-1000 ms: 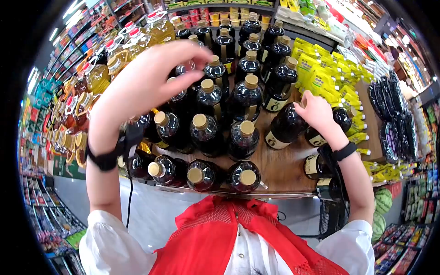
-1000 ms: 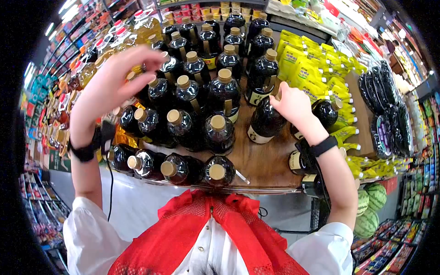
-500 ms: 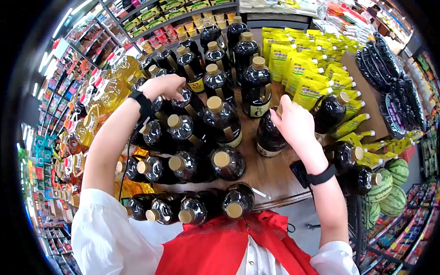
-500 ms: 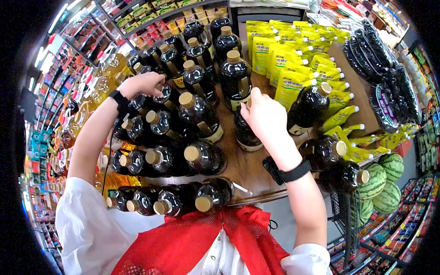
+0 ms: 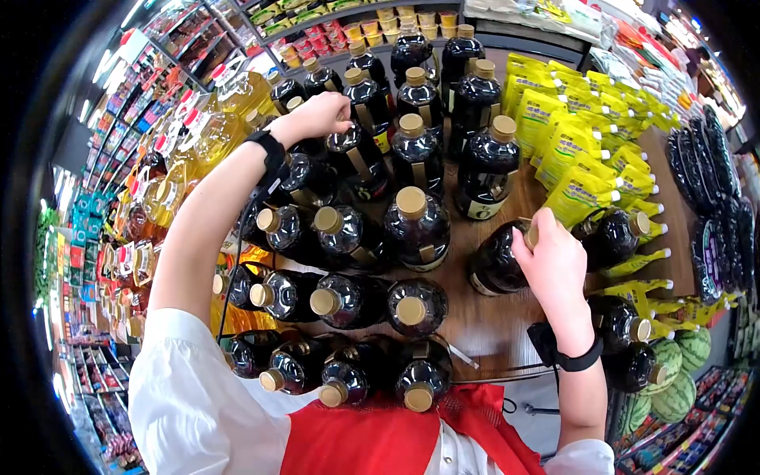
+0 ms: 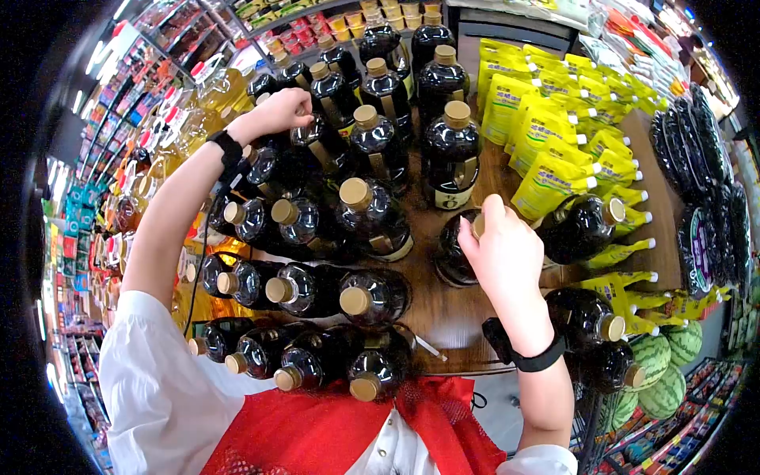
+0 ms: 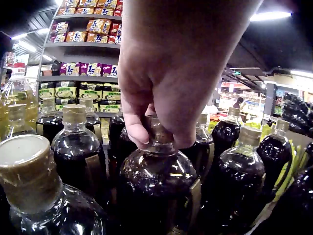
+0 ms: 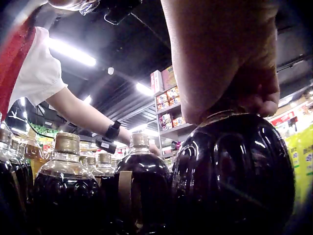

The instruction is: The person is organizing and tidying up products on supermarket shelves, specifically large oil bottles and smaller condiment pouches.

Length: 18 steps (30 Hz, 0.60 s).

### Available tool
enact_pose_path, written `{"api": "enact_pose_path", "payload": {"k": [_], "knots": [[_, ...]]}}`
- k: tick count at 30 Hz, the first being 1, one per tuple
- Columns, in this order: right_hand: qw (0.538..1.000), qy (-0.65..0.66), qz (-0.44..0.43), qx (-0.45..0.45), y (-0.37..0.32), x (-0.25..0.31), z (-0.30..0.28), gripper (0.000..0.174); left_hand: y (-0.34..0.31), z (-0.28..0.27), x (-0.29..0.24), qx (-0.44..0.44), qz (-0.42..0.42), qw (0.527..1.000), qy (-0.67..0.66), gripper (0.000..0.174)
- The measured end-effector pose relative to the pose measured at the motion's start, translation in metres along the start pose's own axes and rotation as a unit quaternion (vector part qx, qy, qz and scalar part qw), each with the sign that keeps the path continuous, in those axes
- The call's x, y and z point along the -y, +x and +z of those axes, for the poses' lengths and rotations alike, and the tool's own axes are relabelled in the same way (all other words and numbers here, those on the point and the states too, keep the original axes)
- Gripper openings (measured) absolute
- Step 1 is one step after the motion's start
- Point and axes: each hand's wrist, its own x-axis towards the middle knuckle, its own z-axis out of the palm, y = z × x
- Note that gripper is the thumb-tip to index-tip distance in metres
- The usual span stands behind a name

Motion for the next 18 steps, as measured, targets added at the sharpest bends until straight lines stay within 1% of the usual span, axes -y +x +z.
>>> {"api": "enact_pose_path", "payload": {"k": [1, 3, 7, 10, 13, 18], "knots": [[1.000, -0.008, 0.003, 0.007, 0.000, 0.002, -0.002, 0.030, -0.001, 0.005, 0.007, -0.008, -0.013, 1.000, -0.004, 0.023], [1.000, -0.008, 0.004, 0.009, -0.001, 0.001, -0.001, 0.030, 0.007, 0.009, 0.009, -0.035, -0.013, 0.999, 0.014, 0.022], [1.000, -0.001, 0.005, 0.019, 0.000, 0.003, -0.001, 0.029, 0.010, 0.011, 0.014, -0.016, -0.034, 0.999, 0.010, 0.023], [1.000, 0.006, 0.005, 0.008, -0.002, 0.003, 0.001, 0.028, 0.008, 0.014, 0.014, -0.033, -0.027, 0.999, 0.029, 0.025], [1.000, 0.000, 0.005, -0.001, -0.001, 0.002, 0.001, 0.028, 0.006, 0.012, 0.012, -0.018, -0.033, 0.999, 0.027, 0.025], [1.000, -0.013, 0.009, -0.005, -0.003, 0.002, 0.003, 0.028, -0.001, 0.007, 0.007, 0.012, 0.005, 0.996, 0.083, 0.028]]}}
